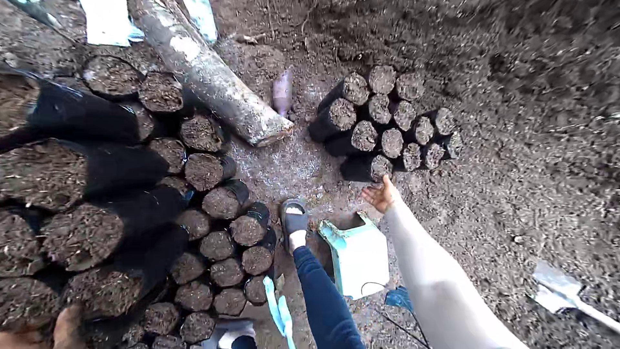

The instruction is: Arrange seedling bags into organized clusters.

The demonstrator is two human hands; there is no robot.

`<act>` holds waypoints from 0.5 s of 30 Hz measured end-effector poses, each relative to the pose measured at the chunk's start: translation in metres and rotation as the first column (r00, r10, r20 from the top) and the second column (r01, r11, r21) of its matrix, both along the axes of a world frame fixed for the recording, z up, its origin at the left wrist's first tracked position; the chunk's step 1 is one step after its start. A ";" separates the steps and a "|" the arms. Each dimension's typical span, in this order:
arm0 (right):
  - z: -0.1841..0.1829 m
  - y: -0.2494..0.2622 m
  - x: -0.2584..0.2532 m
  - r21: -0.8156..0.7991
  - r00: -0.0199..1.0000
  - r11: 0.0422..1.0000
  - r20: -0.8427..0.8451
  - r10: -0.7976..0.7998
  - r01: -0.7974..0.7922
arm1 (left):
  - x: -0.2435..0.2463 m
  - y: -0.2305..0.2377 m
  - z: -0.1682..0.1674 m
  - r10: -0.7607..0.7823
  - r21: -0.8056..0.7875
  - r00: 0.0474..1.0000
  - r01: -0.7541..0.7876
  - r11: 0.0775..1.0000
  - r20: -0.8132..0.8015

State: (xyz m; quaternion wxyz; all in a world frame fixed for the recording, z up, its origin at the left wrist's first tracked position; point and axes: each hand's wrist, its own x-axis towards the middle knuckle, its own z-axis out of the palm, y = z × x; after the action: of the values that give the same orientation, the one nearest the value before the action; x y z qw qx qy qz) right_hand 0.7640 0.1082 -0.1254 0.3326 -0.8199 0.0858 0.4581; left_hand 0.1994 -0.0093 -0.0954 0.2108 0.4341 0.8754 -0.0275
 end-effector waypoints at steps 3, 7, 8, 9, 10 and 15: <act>0.036 0.024 -0.031 -0.043 0.995 0.997 0.085 -0.053 0.057 | 0.000 0.005 0.002 0.020 -0.028 1.000 -0.020 0.999 0.011; -0.108 -0.027 0.069 0.244 0.976 0.964 0.165 -0.146 0.103 | 0.024 0.027 0.028 0.132 -0.068 0.991 -0.132 0.989 -0.009; -0.112 -0.024 0.068 0.235 0.969 0.964 0.180 -0.168 0.124 | 0.026 0.030 0.030 0.136 -0.062 0.991 -0.137 0.989 -0.011; -0.111 -0.022 0.062 0.236 0.964 0.964 0.202 -0.174 0.125 | 0.025 0.031 0.031 0.137 -0.054 0.990 -0.138 0.989 -0.008; -0.108 -0.022 0.055 0.246 0.959 0.963 0.227 -0.171 0.114 | 0.023 0.032 0.032 0.141 -0.049 0.990 -0.140 0.989 0.002; -0.075 -0.035 0.015 0.196 0.949 0.981 0.311 -0.055 -0.008 | 0.008 0.031 0.032 0.158 -0.091 0.986 -0.152 0.984 0.056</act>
State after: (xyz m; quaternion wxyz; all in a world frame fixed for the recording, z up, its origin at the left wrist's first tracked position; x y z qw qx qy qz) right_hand 0.7794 0.0728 -0.2007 0.4261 -0.8449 -0.0037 0.3234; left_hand 0.2072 0.0216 -0.0631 0.2584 0.3558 0.8974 -0.0350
